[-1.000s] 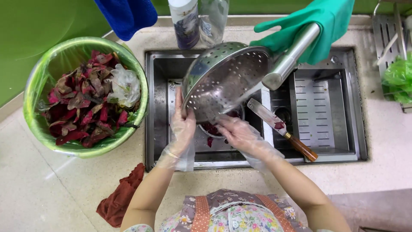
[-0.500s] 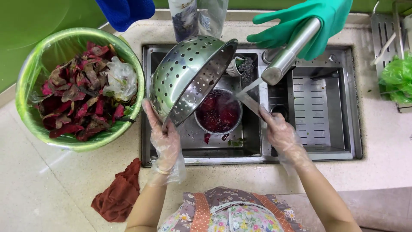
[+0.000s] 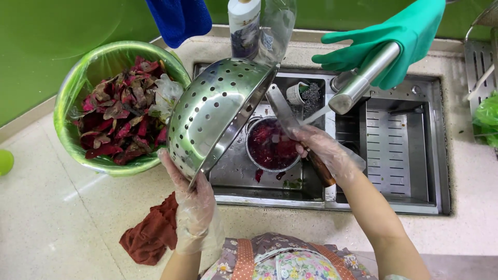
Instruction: Peeling and washing beetroots in a kitchen sink.
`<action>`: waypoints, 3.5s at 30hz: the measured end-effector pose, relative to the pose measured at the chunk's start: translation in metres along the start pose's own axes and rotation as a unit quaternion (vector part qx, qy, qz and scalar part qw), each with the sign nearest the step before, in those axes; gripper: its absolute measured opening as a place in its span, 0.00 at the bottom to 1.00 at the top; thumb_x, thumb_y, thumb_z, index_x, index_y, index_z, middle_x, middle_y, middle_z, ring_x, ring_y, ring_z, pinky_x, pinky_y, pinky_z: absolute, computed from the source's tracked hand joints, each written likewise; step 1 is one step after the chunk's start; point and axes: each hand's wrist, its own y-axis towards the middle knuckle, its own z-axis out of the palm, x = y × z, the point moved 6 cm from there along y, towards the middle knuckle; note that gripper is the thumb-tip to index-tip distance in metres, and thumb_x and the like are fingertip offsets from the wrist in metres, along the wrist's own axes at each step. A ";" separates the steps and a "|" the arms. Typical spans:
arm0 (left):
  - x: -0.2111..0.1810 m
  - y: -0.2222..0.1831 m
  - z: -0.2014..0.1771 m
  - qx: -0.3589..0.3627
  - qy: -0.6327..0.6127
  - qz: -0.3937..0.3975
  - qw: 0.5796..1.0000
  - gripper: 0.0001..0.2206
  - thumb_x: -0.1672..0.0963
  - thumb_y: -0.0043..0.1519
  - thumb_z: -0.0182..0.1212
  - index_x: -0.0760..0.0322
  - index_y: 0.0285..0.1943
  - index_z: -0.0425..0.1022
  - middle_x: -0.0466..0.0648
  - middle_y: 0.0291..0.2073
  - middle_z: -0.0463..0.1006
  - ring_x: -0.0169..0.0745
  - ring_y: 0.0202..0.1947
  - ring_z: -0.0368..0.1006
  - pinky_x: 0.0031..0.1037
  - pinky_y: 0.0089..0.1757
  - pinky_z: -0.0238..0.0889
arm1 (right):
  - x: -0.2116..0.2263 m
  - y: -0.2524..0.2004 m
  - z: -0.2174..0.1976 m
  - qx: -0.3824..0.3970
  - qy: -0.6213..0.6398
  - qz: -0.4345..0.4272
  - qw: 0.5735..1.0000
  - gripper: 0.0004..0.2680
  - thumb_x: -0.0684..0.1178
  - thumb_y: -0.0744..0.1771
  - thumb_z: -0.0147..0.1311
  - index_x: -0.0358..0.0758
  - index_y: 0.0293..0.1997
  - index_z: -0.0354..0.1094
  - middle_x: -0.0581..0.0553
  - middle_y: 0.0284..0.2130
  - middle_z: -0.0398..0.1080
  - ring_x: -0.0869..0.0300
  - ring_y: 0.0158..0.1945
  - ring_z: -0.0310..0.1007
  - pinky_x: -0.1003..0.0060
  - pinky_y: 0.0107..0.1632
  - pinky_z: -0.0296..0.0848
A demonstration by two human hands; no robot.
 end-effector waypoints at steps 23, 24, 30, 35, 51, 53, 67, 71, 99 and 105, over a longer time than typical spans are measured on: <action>0.017 0.050 0.047 0.048 0.136 -0.200 0.969 0.35 0.59 0.63 0.50 0.28 0.78 0.47 0.50 0.69 0.69 0.65 0.62 0.68 0.51 0.55 0.64 | -0.018 -0.013 -0.039 -0.056 -0.301 -0.090 0.948 0.13 0.47 0.68 0.53 0.25 0.52 0.72 0.26 0.32 0.75 0.54 0.13 0.73 0.64 0.13 0.73; 0.015 0.051 0.049 0.049 0.134 -0.201 0.969 0.35 0.59 0.63 0.50 0.28 0.78 0.47 0.50 0.69 0.69 0.65 0.62 0.68 0.51 0.55 0.64 | -0.006 -0.021 -0.034 -0.058 -0.301 -0.089 0.948 0.13 0.47 0.68 0.53 0.25 0.52 0.72 0.26 0.32 0.75 0.54 0.13 0.73 0.64 0.13 0.73; 0.010 0.052 0.056 0.066 0.115 -0.197 0.971 0.35 0.59 0.61 0.50 0.29 0.77 0.50 0.49 0.71 0.65 0.65 0.65 0.64 0.49 0.59 0.62 | 0.034 -0.050 0.007 -0.047 -0.604 -0.153 0.781 0.16 0.45 0.69 0.47 0.42 0.65 0.65 0.28 0.50 0.75 0.34 0.57 0.71 0.40 0.61 0.69; 0.035 0.047 0.067 0.108 0.133 -0.209 0.963 0.37 0.59 0.59 0.50 0.27 0.77 0.48 0.47 0.71 0.65 0.64 0.64 0.65 0.50 0.61 0.60 | 0.030 -0.024 0.005 -0.176 -0.755 -0.385 0.501 0.23 0.39 0.65 0.48 0.62 0.67 0.63 0.34 0.60 0.66 0.39 0.39 0.78 0.47 0.38 0.81; 0.131 0.028 0.083 0.104 0.135 -0.353 0.920 0.34 0.54 0.58 0.50 0.31 0.77 0.52 0.57 0.55 0.77 0.64 0.60 0.70 0.46 0.60 0.62 | -0.030 0.026 -0.190 -0.344 -0.668 -0.135 0.646 0.32 0.58 0.67 0.56 0.34 0.76 0.42 0.22 0.51 0.65 0.25 0.44 0.75 0.33 0.47 0.76; 0.148 0.029 0.097 0.117 0.172 -0.353 0.912 0.36 0.51 0.54 0.55 0.17 0.73 0.53 0.46 0.48 0.80 0.51 0.56 0.74 0.40 0.57 0.66 | -0.035 0.034 -0.204 -0.372 -0.676 -0.087 0.630 0.32 0.63 0.66 0.55 0.30 0.73 0.49 0.28 0.45 0.68 0.30 0.41 0.78 0.39 0.44 0.78; 0.082 0.020 0.132 0.119 0.070 -0.347 0.928 0.33 0.55 0.59 0.52 0.23 0.75 0.55 0.55 0.41 0.82 0.56 0.48 0.79 0.42 0.52 0.70 | -0.005 0.022 0.036 -0.112 -0.739 -0.276 0.604 0.31 0.73 0.66 0.41 0.45 0.74 0.50 0.35 0.68 0.55 0.42 0.72 0.52 0.25 0.62 0.52; 0.082 0.043 0.131 0.043 -0.042 -0.312 0.948 0.31 0.55 0.60 0.54 0.26 0.74 0.59 0.57 0.51 0.81 0.55 0.48 0.79 0.38 0.49 0.73 | -0.032 0.001 0.080 0.064 -0.590 -0.420 0.687 0.22 0.60 0.72 0.29 0.37 0.70 0.57 0.28 0.60 0.66 0.41 0.64 0.67 0.47 0.59 0.72; -0.011 -0.035 0.138 0.287 -0.248 -0.515 0.769 0.11 0.58 0.60 0.60 0.74 0.45 0.79 0.55 0.46 0.79 0.49 0.52 0.76 0.35 0.61 0.69 | -0.011 -0.054 -0.288 -0.449 -0.385 -0.218 0.776 0.11 0.51 0.67 0.63 0.32 0.44 0.76 0.28 0.34 0.74 0.37 0.46 0.76 0.45 0.50 0.71; -0.005 -0.051 0.144 0.239 -0.087 -0.650 0.716 0.15 0.58 0.46 0.62 0.65 0.40 0.66 0.47 0.32 0.59 0.38 0.25 0.62 0.21 0.25 0.52 | 0.077 -0.067 -0.237 -0.360 -0.371 -0.233 0.824 0.10 0.51 0.76 0.50 0.37 0.45 0.75 0.42 0.21 0.71 0.51 0.29 0.74 0.56 0.42 0.71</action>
